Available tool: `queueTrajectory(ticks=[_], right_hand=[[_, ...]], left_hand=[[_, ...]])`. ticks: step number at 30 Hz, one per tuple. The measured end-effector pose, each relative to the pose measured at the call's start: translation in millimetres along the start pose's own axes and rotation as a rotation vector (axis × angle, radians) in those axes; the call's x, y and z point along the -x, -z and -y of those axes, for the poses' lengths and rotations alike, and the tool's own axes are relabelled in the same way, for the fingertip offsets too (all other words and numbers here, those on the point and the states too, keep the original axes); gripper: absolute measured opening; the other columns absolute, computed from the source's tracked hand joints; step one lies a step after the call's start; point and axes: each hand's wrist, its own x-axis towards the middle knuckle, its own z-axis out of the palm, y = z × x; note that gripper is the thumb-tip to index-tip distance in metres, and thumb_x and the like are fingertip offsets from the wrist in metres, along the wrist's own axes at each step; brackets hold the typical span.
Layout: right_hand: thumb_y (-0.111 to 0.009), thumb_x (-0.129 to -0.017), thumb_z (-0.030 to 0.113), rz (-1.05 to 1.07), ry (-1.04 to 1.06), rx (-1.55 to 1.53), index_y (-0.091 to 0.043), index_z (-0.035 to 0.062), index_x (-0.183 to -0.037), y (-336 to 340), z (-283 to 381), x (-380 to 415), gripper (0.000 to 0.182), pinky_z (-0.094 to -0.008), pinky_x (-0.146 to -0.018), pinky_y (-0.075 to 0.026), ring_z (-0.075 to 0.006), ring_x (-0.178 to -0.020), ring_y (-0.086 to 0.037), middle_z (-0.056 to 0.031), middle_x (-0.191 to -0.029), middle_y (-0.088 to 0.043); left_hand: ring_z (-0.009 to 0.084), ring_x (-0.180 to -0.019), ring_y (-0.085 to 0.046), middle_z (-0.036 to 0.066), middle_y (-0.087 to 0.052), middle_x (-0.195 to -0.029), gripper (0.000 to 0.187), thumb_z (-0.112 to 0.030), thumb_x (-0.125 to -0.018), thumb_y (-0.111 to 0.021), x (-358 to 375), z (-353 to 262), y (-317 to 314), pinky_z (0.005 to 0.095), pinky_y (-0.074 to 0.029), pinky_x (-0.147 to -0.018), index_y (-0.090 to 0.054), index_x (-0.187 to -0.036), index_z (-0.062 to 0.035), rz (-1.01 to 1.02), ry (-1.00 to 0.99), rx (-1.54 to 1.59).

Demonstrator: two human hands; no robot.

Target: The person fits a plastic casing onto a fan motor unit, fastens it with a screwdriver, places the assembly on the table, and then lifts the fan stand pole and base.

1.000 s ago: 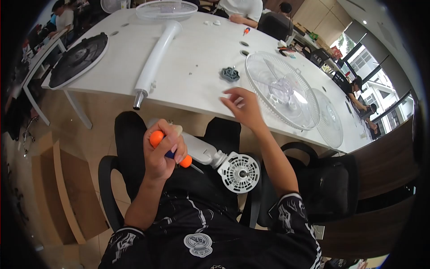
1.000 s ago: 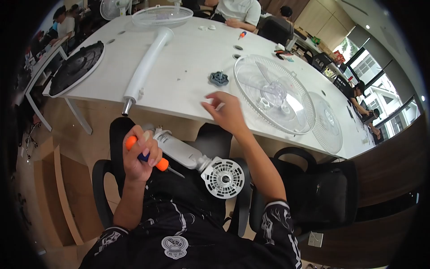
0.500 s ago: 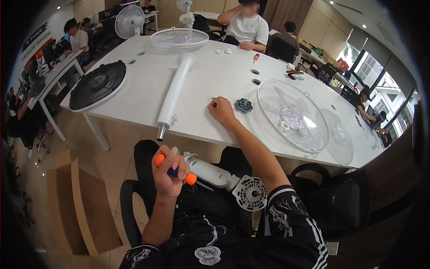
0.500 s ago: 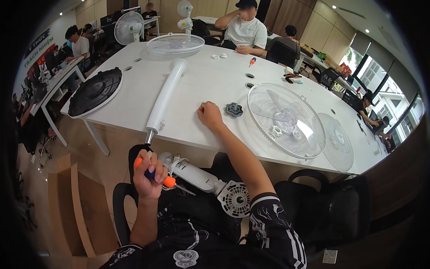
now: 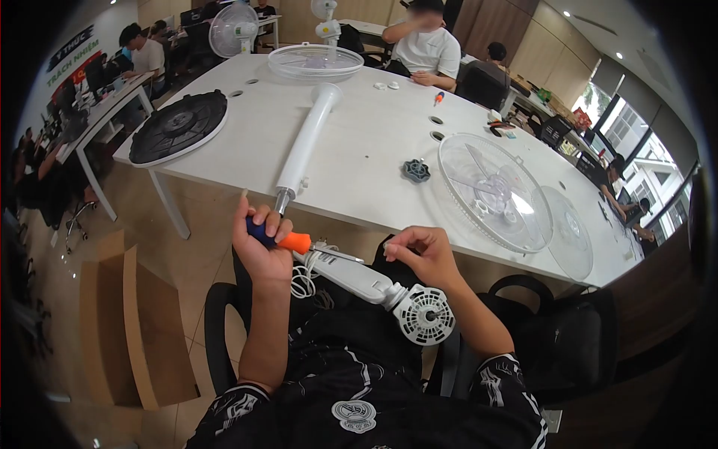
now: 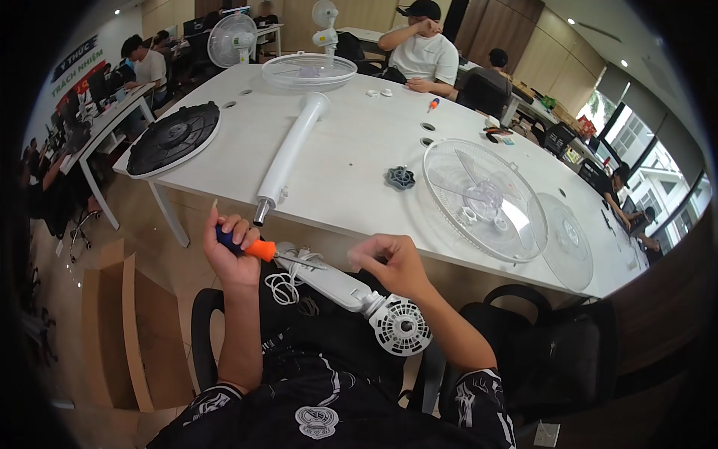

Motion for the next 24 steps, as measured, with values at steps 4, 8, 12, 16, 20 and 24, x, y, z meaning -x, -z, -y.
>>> queueTrajectory(ticks=[4,8,12,16,20,24], right_hand=[[-0.075,-0.089,0.008,-0.042,0.054,0.204,-0.076,0.0013,-0.090,-4,13,27,0.006,-0.0233,-0.063,-0.051,-0.0073,-0.070,-0.065,-0.0053,-0.078,-0.073],[-0.078,-0.086,0.008,-0.070,0.287,0.354,-0.077,0.0022,-0.092,-7,11,33,0.008,-0.0243,-0.060,-0.049,-0.0114,-0.065,-0.067,-0.0089,-0.079,-0.074],[-0.077,-0.084,-0.001,-0.078,0.210,0.396,-0.074,-0.0003,-0.087,-12,17,35,0.004,-0.0255,-0.068,-0.054,-0.0149,-0.073,-0.071,-0.0095,-0.081,-0.075],[-0.078,-0.082,-0.001,-0.108,0.312,0.442,-0.074,-0.0005,-0.087,-16,11,29,0.007,-0.0254,-0.066,-0.054,-0.0163,-0.071,-0.071,-0.0098,-0.080,-0.074],[-0.080,-0.082,0.004,-0.120,0.377,0.459,-0.076,0.0020,-0.088,-21,4,25,0.007,-0.0285,-0.062,-0.053,-0.0208,-0.068,-0.070,-0.0107,-0.082,-0.074],[-0.079,-0.082,0.003,-0.125,0.383,0.489,-0.075,0.0021,-0.089,-21,4,23,0.008,-0.0300,-0.062,-0.053,-0.0221,-0.068,-0.070,-0.0106,-0.082,-0.074]], left_hand=[[0.0093,-0.053,-0.040,-0.003,-0.046,-0.067,0.025,-0.026,-0.100,-0.060,5,9,-9,0.0250,-0.032,-0.046,-0.055,-0.079,-0.0135,0.037,0.039,0.073],[0.0089,-0.053,-0.040,-0.003,-0.047,-0.068,0.024,-0.026,-0.100,-0.061,14,13,-14,0.0246,-0.032,-0.046,-0.056,-0.080,-0.0136,0.090,0.051,0.108],[0.0083,-0.053,-0.040,-0.003,-0.047,-0.068,0.024,-0.026,-0.100,-0.062,14,13,-13,0.0242,-0.032,-0.046,-0.056,-0.080,-0.0136,0.085,0.049,0.094],[0.0077,-0.053,-0.039,-0.004,-0.047,-0.068,0.025,-0.026,-0.100,-0.061,8,13,-6,0.0238,-0.032,-0.046,-0.056,-0.080,-0.0135,0.091,0.061,0.083],[0.0077,-0.051,-0.039,-0.005,-0.045,-0.065,0.027,-0.029,-0.099,-0.064,3,17,-6,0.0241,-0.030,-0.045,-0.054,-0.078,-0.0157,0.058,0.088,0.093],[0.0079,-0.051,-0.039,-0.004,-0.045,-0.065,0.026,-0.028,-0.099,-0.064,2,17,-7,0.0242,-0.031,-0.044,-0.054,-0.078,-0.0158,0.058,0.071,0.070]])
